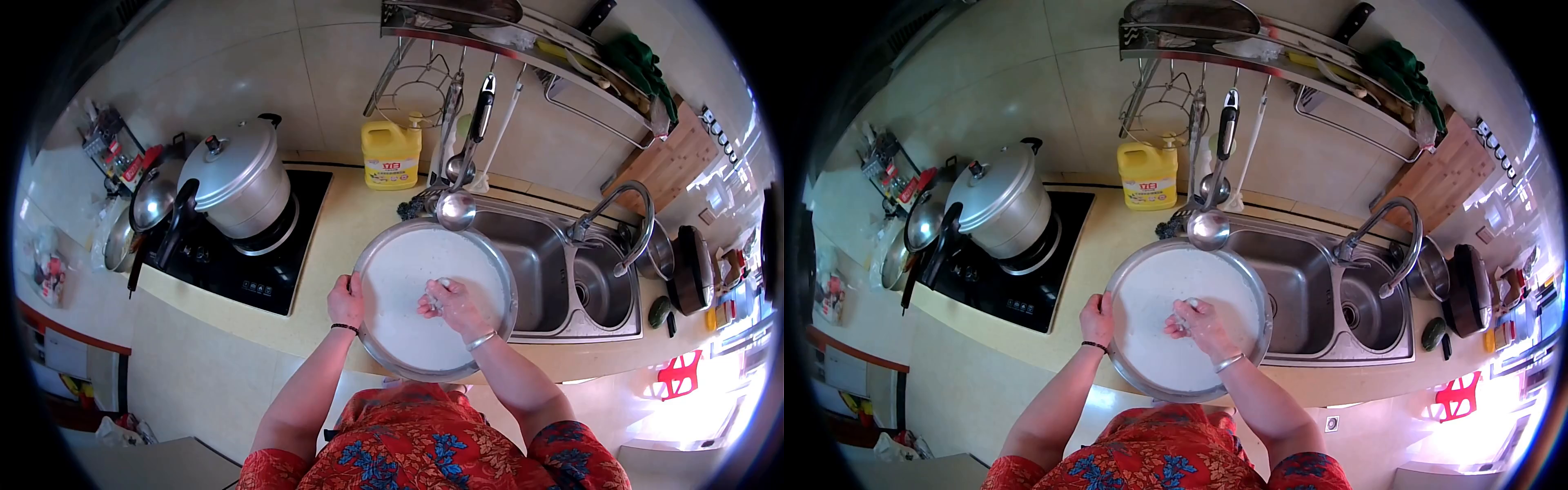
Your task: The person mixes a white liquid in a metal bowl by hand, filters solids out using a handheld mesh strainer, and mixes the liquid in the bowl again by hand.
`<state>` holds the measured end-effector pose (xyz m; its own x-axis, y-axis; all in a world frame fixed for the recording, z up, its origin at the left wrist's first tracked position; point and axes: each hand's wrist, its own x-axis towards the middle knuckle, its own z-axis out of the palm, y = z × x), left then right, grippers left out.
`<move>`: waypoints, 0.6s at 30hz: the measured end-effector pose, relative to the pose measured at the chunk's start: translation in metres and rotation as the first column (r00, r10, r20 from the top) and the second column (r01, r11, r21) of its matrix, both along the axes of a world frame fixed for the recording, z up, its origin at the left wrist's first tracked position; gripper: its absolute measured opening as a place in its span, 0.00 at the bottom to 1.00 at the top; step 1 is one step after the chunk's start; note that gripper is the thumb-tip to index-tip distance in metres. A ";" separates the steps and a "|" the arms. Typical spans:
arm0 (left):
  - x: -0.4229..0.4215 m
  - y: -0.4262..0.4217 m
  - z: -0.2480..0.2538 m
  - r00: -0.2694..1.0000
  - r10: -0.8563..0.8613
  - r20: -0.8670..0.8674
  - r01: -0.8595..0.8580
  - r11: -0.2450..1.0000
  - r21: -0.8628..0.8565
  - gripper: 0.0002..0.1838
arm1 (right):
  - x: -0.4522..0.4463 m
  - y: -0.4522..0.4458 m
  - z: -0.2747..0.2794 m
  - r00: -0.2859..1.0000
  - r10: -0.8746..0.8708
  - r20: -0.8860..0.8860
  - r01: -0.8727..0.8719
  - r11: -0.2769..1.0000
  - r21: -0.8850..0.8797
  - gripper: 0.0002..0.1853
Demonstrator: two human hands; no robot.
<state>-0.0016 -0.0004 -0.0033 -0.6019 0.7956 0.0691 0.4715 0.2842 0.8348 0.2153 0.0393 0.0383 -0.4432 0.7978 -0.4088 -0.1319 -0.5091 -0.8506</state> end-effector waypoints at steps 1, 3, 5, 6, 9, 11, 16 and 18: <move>0.000 0.000 0.000 1.000 0.000 -0.007 0.000 1.000 0.004 0.19 | 0.001 0.001 -0.002 1.000 0.000 0.001 0.000 1.000 0.000 0.15; 0.000 0.000 -0.001 1.000 -0.001 -0.007 0.001 1.000 0.006 0.19 | 0.002 0.002 -0.004 0.998 -0.041 -0.045 0.039 0.998 -0.052 0.21; -0.001 0.000 -0.002 1.000 -0.002 -0.008 0.002 1.000 0.008 0.19 | 0.001 0.002 -0.003 0.996 -0.047 -0.072 0.043 0.998 -0.054 0.24; 0.000 0.000 -0.001 1.000 -0.001 -0.003 0.001 1.000 0.008 0.19 | 0.000 0.002 -0.002 0.994 -0.054 -0.099 0.049 0.997 -0.055 0.28; 0.000 0.000 0.001 1.000 -0.003 0.002 0.003 1.000 0.011 0.19 | 0.001 0.005 -0.004 0.975 -0.026 -0.222 -0.002 0.992 -0.126 0.34; 0.000 0.000 0.001 1.000 -0.004 0.001 0.004 1.000 0.014 0.19 | 0.004 0.007 -0.002 0.948 -0.001 -0.318 -0.055 0.984 -0.170 0.35; 0.001 -0.001 0.001 1.000 0.001 -0.011 0.000 1.000 0.024 0.19 | 0.007 0.007 -0.010 0.863 0.034 -0.505 -0.149 0.971 -0.189 0.33; 0.001 0.000 0.000 1.000 0.004 -0.016 -0.003 1.000 0.025 0.19 | 0.007 0.006 -0.015 0.938 -0.018 -0.347 -0.044 0.985 -0.170 0.24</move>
<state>-0.0011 -0.0008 -0.0028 -0.6033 0.7915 0.0983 0.4836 0.2651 0.8342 0.2219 0.0452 0.0238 -0.5920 0.7219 -0.3582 -0.3945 -0.6472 -0.6523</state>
